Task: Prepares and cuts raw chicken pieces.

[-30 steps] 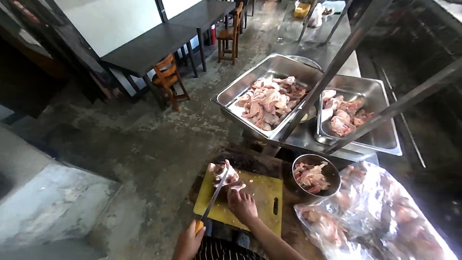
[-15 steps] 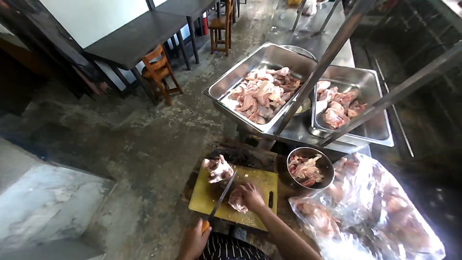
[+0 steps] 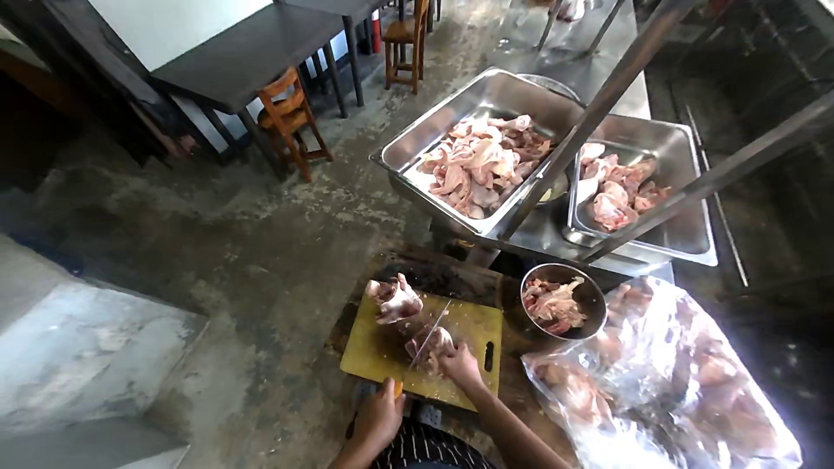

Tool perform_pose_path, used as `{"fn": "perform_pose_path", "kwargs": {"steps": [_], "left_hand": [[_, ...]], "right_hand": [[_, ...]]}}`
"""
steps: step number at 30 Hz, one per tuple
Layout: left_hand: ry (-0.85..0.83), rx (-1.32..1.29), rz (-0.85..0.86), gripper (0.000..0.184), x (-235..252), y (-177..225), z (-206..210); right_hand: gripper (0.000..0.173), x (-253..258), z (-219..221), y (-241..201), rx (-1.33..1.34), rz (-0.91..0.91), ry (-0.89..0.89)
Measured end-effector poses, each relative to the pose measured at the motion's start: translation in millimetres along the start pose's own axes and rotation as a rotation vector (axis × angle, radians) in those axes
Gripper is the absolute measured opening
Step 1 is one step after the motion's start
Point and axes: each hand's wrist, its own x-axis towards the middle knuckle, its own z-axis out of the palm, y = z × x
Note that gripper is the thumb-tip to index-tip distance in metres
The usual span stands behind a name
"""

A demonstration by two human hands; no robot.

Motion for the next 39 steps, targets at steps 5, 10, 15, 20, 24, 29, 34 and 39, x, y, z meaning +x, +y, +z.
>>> {"fn": "perform_pose_path", "kwargs": {"steps": [5,10,15,20,24,29,34,39], "left_hand": [[0.026,-0.046,-0.017,0.054,8.6,2.5,10.6],[0.112,-0.072,0.023,0.055,4.0,16.6,0.9],[0.154,-0.094,0.148,0.058,-4.2,40.3,-3.1],[0.069,0.007,0.146,0.051,23.9,39.1,20.2],[-0.033,0.054,0.03,0.049,47.3,27.8,27.2],[-0.064,0.094,0.023,0.049,46.8,32.8,15.8],[-0.067,0.113,0.019,0.052,46.5,39.4,13.1],[-0.114,0.094,-0.024,0.052,26.9,38.9,3.3]], "right_hand": [[0.061,-4.9,-8.0,-3.8,-0.221,-0.103,-0.114],[0.056,-19.5,13.7,30.5,0.182,0.053,0.094],[0.042,-24.9,58.6,60.8,0.67,0.068,0.032],[0.042,-27.3,62.3,50.0,0.663,0.045,0.02],[0.038,-33.8,62.3,41.6,0.674,0.024,-0.061],[0.053,-29.6,30.8,34.6,0.415,0.103,0.057],[0.053,-0.7,-2.1,24.1,0.191,-0.021,0.138],[0.051,10.7,-1.0,9.7,-0.002,0.024,0.161]]}}
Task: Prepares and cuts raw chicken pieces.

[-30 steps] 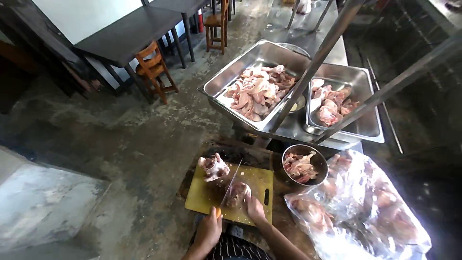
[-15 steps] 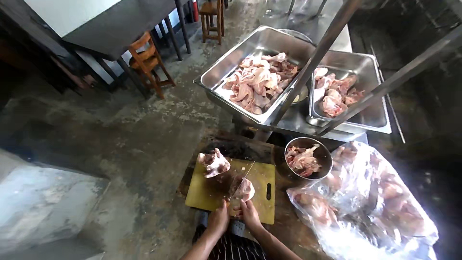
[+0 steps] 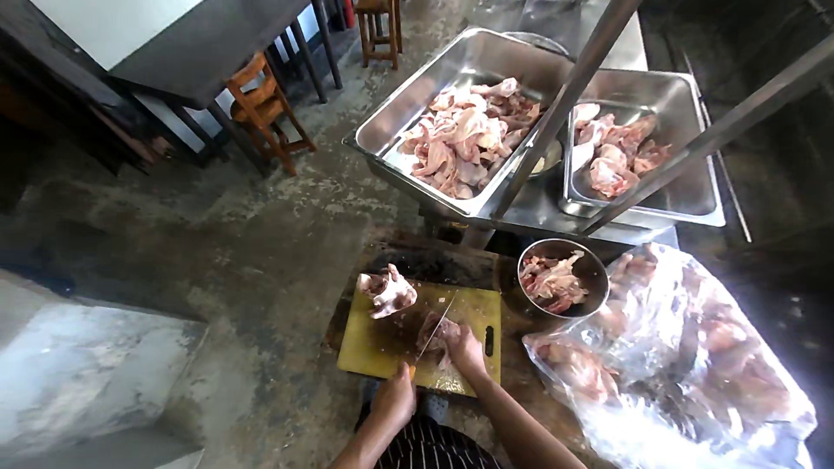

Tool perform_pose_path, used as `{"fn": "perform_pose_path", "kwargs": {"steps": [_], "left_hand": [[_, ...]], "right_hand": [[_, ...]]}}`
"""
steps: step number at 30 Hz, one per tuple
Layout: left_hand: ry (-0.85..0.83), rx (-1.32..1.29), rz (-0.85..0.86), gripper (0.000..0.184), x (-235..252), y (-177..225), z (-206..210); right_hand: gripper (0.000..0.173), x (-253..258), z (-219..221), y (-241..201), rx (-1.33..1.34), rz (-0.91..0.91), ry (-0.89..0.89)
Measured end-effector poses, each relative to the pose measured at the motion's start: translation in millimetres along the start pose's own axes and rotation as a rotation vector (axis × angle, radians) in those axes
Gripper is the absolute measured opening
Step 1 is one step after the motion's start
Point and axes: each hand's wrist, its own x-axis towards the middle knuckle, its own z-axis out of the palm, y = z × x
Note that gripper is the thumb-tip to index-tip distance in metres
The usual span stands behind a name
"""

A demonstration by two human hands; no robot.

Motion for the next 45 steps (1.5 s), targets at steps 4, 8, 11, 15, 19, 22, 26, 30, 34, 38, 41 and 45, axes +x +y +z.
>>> {"fn": "perform_pose_path", "kwargs": {"steps": [4,8,11,15,19,22,26,30,34,38,41,45], "left_hand": [[-0.05,0.02,-0.07,0.047,-35.4,-10.7,-3.6],[-0.073,0.011,-0.098,0.043,-42.6,-10.4,-9.3],[-0.066,0.051,-0.093,0.044,-28.3,-0.8,-11.6],[-0.019,0.092,-0.084,0.044,-6.8,16.5,-12.6],[0.012,0.134,-0.09,0.044,-0.2,18.9,-14.5],[0.019,0.167,-0.083,0.044,2.4,21.0,-17.0],[0.028,0.133,-0.005,0.042,30.6,30.9,-17.3],[0.147,0.168,0.134,0.045,63.0,21.6,-0.9],[0.043,0.145,0.125,0.046,65.4,8.2,-5.8],[0.169,0.145,0.17,0.039,80.2,-2.0,3.5],[0.17,0.166,0.132,0.038,84.9,-1.0,7.4],[0.145,0.196,0.161,0.039,85.0,-0.1,1.0]], "right_hand": [[0.047,-3.7,9.4,-3.6,0.041,-0.006,0.077],[0.044,-7.2,12.1,-3.8,0.032,0.01,0.065],[0.043,-4.8,11.4,-2.4,0.04,-0.016,0.059],[0.046,-1.8,11.7,-2.3,0.035,-0.041,0.093],[0.044,0.8,8.6,-7.8,0.017,-0.018,0.095],[0.042,1.2,8.2,-9.6,0.021,-0.024,0.092],[0.042,4.1,8.3,-8.7,0.05,-0.039,0.109],[0.049,14.2,1.6,-5.7,0.014,-0.095,0.116],[0.048,-0.8,-19.2,-19.5,-0.27,-0.113,0.031],[0.031,-13.9,-66.1,-60.9,-0.254,-0.81,0.474],[0.031,-22.0,-102.3,-116.3,-0.08,-1.29,0.708],[0.033,78.5,-32.8,-66.4,-0.157,-1.254,0.592]]}}
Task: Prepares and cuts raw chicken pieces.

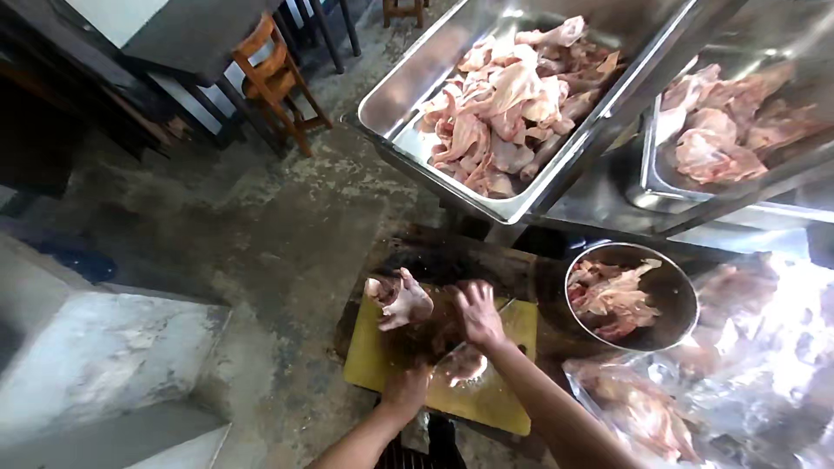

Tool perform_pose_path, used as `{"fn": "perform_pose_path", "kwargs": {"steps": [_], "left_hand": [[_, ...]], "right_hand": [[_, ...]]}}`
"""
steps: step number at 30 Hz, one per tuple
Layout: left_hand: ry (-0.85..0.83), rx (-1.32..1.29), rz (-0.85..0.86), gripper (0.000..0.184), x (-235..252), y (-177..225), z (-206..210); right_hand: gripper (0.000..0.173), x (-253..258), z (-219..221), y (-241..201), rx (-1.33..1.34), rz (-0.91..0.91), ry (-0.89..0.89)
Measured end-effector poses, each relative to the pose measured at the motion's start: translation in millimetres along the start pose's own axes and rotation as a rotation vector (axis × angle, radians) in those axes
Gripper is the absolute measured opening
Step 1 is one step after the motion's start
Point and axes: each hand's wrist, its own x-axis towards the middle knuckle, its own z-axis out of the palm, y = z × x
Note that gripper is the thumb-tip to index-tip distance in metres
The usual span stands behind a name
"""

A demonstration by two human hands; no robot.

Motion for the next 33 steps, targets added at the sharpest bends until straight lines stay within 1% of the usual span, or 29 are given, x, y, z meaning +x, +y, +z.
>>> {"fn": "perform_pose_path", "kwargs": {"steps": [1,2,3,4,5,7,8,9,10,11,12,13,14,17,21,23,25,27,29,31,33], "left_hand": [[-0.023,0.007,-0.001,0.04,-0.8,3.4,-3.7],[-0.029,0.007,-0.001,0.041,2.7,3.0,-7.8],[-0.061,-0.007,-0.011,0.043,2.8,1.4,-9.2],[-0.092,-0.017,-0.011,0.045,2.2,1.1,-8.6],[-0.106,-0.023,-0.004,0.047,5.1,0.2,-10.8],[-0.085,-0.057,0.007,0.046,9.8,-2.3,-12.2],[-0.08,-0.085,0.006,0.045,8.7,-2.4,-10.9],[-0.093,-0.105,0.002,0.045,7.9,-1.3,-11.2],[-0.109,-0.123,-0.002,0.045,8.0,0.4,-13.4],[-0.124,-0.144,-0.006,0.046,8.4,1.6,-14.5],[-0.139,-0.172,-0.012,0.047,7.0,2.7,-16.3],[-0.157,-0.209,-0.022,0.049,4.6,3.6,-18.4],[-0.166,-0.245,-0.028,0.05,2.4,3.2,-18.7],[-0.218,-0.325,-0.063,0.051,-9.7,0.8,-19.7],[-0.279,-0.399,-0.125,0.048,-46.7,-21.6,1.4],[-0.322,-0.394,-0.181,0.048,-74.2,-32.5,6.2],[-0.343,-0.394,-0.234,0.048,-91.2,-31.9,5.5],[-0.31,-0.398,-0.235,0.046,-83.9,-22.4,9.7],[-0.215,-0.409,-0.189,0.046,-55.0,-2.3,18.1],[-0.109,-0.427,-0.141,0.05,-19.6,22.3,16.5],[-0.04,-0.456,-0.112,0.053,-2.2,35.2,16.0]], "right_hand": [[0.043,-19.0,19.5,17.8,-0.05,0.097,-0.148],[0.052,-20.5,29.9,28.1,-0.087,0.175,-0.255],[0.057,-17.3,34.0,29.7,-0.114,0.231,-0.303],[0.062,-16.2,28.8,25.5,-0.121,0.279,-0.312],[0.065,-12.6,19.3,20.3,-0.121,0.329,-0.265],[0.064,-7.6,-8.2,-2.0,-0.109,0.471,-0.16],[0.058,-10.6,-22.5,-17.0,-0.116,0.568,-0.129],[0.054,-15.5,-35.0,-31.3,-0.123,0.691,-0.149],[0.054,-20.9,-43.2,-43.1,-0.111,0.839,-0.218],[0.057,-28.3,-45.2,-52.3,-0.071,0.997,-0.319],[0.058,-40.1,-40.1,-58.1,-0.015,1.121,-0.414],[0.059,-54.8,-30.0,-61.1,0.041,1.199,-0.455],[0.059,-67.7,-20.3,-62.2,0.079,1.236,-0.443],[0.051,-84.2,-6.6,-62.5,0.068,1.19,-0.36],[0.047,-86.1,-2.4,-66.3,0.023,1.18,-0.318],[0.046,-87.0,-0.3,-67.4,0.006,1.193,-0.33],[0.045,-88.1,2.0,-65.8,-0.019,1.175,-0.369],[0.043,-90.4,2.4,-62.5,-0.042,1.115,-0.402],[0.043,-94.2,0.0,-61.6,-0.036,1.08,-0.462],[0.043,-94.7,-0.5,-61.3,-0.029,1.075,-0.483],[0.041,-90.5,-3.0,-56.7,-0.031,1.084,-0.492]]}}
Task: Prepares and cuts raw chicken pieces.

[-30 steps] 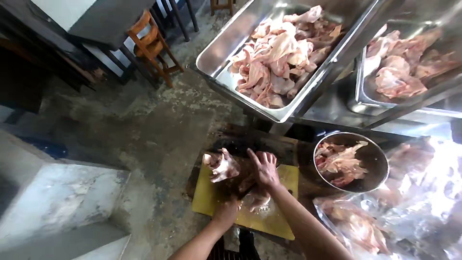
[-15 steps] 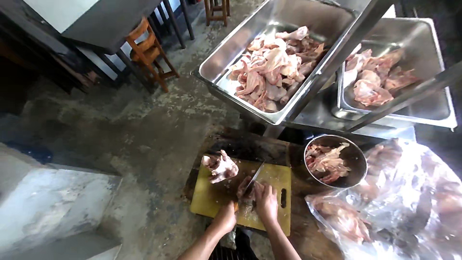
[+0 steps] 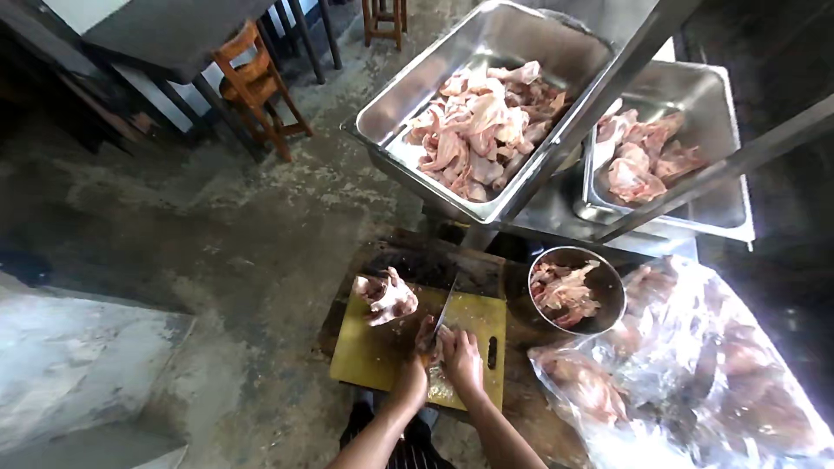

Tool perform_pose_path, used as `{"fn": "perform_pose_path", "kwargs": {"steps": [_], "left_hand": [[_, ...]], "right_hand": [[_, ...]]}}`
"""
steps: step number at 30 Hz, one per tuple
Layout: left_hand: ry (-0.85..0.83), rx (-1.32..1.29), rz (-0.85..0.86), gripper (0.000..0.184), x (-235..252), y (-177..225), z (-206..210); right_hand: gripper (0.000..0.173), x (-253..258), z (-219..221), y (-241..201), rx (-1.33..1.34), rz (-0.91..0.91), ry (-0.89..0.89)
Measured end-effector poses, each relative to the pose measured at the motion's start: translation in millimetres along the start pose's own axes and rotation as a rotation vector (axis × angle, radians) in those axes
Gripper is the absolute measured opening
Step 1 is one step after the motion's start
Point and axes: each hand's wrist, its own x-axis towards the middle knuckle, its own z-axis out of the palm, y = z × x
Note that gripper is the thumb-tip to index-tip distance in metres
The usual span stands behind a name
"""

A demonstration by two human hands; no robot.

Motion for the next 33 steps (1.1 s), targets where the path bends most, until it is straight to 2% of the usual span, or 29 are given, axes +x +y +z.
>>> {"fn": "perform_pose_path", "kwargs": {"steps": [3,6,9,10,13,14,17,20,23,28,33], "left_hand": [[-0.031,-0.006,-0.008,0.053,-17.7,-23.4,2.0],[-0.091,-0.002,-0.12,0.048,-63.0,-74.3,9.1],[-0.096,0.078,-0.194,0.048,-89.2,-106.2,-1.3],[-0.096,0.112,-0.179,0.048,-92.2,-107.8,-8.8],[-0.053,0.151,-0.134,0.05,-87.3,-98.4,-28.1],[-0.026,0.147,-0.124,0.052,-84.2,-92.1,-32.4],[0.03,0.215,-0.046,0.056,-83.0,-67.4,-39.5],[0.046,0.242,0.062,0.052,-89.1,-43.5,-30.5],[-0.011,0.249,0.088,0.054,-80.3,-31.4,-15.8],[0.006,0.298,0.076,0.05,-61.8,-45.6,10.0],[0.043,0.349,0.013,0.045,-92.2,-72.3,13.8]], "right_hand": [[0.038,5.7,-9.2,-3.8,0.115,0.034,0.001],[0.039,10.6,-19.1,4.6,0.421,0.122,0.033],[0.037,17.7,-18.3,22.6,0.68,0.034,-0.031],[0.039,14.8,-18.1,26.6,0.681,-0.012,-0.092],[0.069,-3.6,-22.9,28.2,0.453,-0.06,-0.197],[0.068,-11.7,-24.5,25.8,0.4,-0.04,-0.171],[0.051,-26.1,-28.1,19.2,0.304,0.036,-0.091],[0.04,-27.8,-35.6,15.5,0.214,0.042,-0.112],[0.035,-25.3,-42.5,10.6,0.188,0.065,-0.122],[0.03,-14.1,-35.5,15.5,0.203,0.142,-0.106],[0.029,-11.6,-34.4,11.6,0.19,0.17,-0.091]]}}
